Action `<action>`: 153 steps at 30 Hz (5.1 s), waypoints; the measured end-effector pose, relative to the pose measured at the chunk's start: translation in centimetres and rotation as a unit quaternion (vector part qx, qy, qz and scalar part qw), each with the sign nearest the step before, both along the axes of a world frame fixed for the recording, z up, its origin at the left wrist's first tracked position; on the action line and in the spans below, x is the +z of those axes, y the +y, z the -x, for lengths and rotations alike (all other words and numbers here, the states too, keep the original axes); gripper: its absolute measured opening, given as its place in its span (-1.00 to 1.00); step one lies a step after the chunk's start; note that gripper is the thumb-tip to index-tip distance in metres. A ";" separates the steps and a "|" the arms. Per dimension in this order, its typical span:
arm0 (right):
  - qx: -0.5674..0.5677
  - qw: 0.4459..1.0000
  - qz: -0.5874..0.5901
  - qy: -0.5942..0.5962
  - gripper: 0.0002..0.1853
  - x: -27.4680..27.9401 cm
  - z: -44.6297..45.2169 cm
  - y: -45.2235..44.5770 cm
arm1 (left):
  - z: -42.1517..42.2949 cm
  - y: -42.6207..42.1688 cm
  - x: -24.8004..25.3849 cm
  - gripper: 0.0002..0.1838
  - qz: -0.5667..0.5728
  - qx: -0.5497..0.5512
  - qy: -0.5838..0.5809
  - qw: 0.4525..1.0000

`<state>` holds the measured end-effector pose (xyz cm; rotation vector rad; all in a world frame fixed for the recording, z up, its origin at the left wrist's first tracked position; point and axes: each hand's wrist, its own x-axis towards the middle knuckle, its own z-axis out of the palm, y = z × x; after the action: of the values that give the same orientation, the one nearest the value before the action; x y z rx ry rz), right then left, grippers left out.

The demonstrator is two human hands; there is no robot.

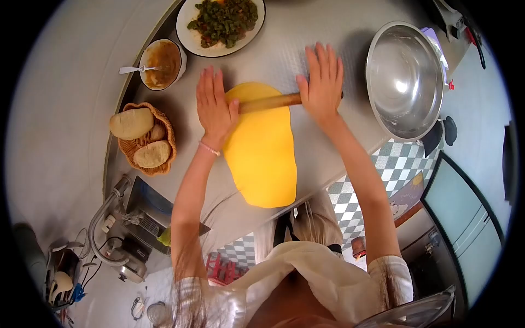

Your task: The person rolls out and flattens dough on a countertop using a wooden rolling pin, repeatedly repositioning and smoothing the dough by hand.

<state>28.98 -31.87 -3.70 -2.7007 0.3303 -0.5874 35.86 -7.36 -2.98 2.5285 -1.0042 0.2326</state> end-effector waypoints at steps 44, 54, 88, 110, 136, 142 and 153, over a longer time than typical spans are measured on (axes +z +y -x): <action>0.161 0.981 -0.047 -0.095 -0.28 -0.1 -9.9 7.8 | 6.9 6.9 0.1 -0.41 0.019 0.302 -0.019 0.953; 0.214 0.963 0.071 0.151 -0.42 1.0 2.3 3.0 | 16.3 4.0 1.9 -0.34 -0.022 0.218 0.185 0.958; 0.105 0.979 -0.021 0.175 -0.38 2.5 15.5 7.8 | 11.9 9.4 1.6 -0.46 -0.049 0.062 0.165 0.983; 0.082 0.979 -0.076 0.172 -0.38 2.7 24.4 11.2 | 20.5 13.1 2.6 -0.35 -0.075 0.005 0.223 0.972; 0.027 0.990 0.012 0.137 -0.37 1.8 19.1 8.8 | 17.0 9.9 1.9 -0.41 -0.074 0.083 0.113 0.987; 0.073 0.977 -0.045 0.194 -0.37 2.2 27.3 10.7 | 24.2 13.5 2.5 -0.38 -0.083 0.010 0.174 0.981; 0.027 0.986 0.011 0.165 -0.42 1.7 27.6 11.2 | 24.5 12.9 2.2 -0.37 -0.101 0.043 0.154 0.982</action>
<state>1.42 -20.63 -2.03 -2.8150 0.3339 -0.1260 11.36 5.56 -0.77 2.6829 -0.8316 -0.2436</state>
